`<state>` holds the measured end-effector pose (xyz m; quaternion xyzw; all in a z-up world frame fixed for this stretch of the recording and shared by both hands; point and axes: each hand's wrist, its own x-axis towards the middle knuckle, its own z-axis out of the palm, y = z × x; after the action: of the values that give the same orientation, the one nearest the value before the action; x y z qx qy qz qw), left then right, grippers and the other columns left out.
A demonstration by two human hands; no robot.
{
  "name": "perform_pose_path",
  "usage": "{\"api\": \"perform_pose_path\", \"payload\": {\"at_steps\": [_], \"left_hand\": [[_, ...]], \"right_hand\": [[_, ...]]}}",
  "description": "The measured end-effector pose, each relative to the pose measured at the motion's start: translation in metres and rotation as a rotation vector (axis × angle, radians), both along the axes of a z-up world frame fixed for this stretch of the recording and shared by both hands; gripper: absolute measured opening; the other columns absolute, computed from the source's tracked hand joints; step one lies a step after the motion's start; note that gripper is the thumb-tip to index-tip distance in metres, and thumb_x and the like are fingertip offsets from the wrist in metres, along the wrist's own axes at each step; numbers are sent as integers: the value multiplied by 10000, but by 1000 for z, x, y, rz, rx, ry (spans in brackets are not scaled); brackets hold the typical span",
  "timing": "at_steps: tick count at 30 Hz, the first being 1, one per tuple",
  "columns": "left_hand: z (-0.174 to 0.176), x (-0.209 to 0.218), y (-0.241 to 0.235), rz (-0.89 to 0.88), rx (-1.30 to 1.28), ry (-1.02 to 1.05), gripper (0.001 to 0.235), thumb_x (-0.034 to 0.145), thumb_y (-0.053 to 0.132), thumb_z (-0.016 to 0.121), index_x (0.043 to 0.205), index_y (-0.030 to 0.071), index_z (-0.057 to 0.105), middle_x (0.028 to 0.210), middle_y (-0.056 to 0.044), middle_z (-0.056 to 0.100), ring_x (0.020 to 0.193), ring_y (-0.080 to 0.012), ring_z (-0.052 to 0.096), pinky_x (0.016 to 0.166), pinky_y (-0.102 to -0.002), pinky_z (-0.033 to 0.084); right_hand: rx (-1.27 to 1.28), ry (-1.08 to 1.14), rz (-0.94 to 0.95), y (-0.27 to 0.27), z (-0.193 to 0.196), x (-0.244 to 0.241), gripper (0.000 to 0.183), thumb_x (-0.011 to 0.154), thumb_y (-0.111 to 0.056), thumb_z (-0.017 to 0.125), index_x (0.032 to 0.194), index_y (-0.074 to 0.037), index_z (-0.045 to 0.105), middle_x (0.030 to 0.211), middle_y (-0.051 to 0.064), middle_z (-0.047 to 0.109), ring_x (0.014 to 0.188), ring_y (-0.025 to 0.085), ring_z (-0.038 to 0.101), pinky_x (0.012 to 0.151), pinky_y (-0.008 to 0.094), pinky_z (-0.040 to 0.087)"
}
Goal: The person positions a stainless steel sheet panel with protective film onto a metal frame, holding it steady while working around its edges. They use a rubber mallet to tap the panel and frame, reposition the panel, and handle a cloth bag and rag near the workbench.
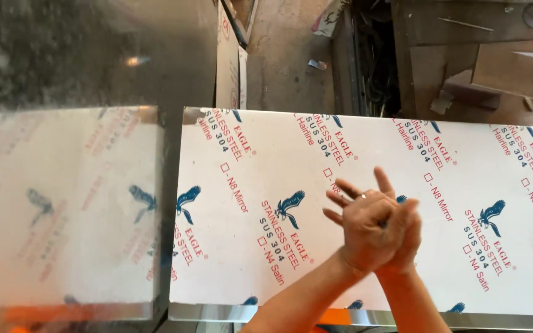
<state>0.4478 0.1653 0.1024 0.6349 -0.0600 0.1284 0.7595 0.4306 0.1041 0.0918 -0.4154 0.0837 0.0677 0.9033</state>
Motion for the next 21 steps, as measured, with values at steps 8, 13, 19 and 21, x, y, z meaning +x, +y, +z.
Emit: {"api": "perform_pose_path", "payload": {"at_steps": [8,13,19,21], "left_hand": [[-68,-29,16,-268,320,146,404,1096,227,625,739,44,570,743,-143,616,699,-263,578,683,-402,439],[-86,-76,64,-438,662,-42,361,1031,323,605,1310,94,587,1443,-246,441,1373,-429,343,1121,-541,267],[-132,-103,86,-862,452,-249,397,1035,350,606,1302,57,580,1401,-231,470,1325,-404,385,1074,-521,305],[-150,-108,128,-903,449,-260,411,1036,359,606,1299,45,578,1387,-226,480,1309,-396,398,1058,-514,318]], "right_hand": [[77,471,-163,-5,-32,-17,754,973,-628,411,1447,-41,422,1272,257,615,1143,427,649,926,568,571],[-389,559,-246,-43,-61,-56,442,936,-401,659,1177,-36,724,926,117,734,756,180,704,592,316,535],[-720,782,-208,-127,-88,-188,340,865,-348,740,851,-9,759,654,59,684,500,118,609,469,294,489],[-861,802,-171,-150,-151,-258,425,851,-430,786,844,-5,779,666,46,720,559,98,641,518,283,505]]}}
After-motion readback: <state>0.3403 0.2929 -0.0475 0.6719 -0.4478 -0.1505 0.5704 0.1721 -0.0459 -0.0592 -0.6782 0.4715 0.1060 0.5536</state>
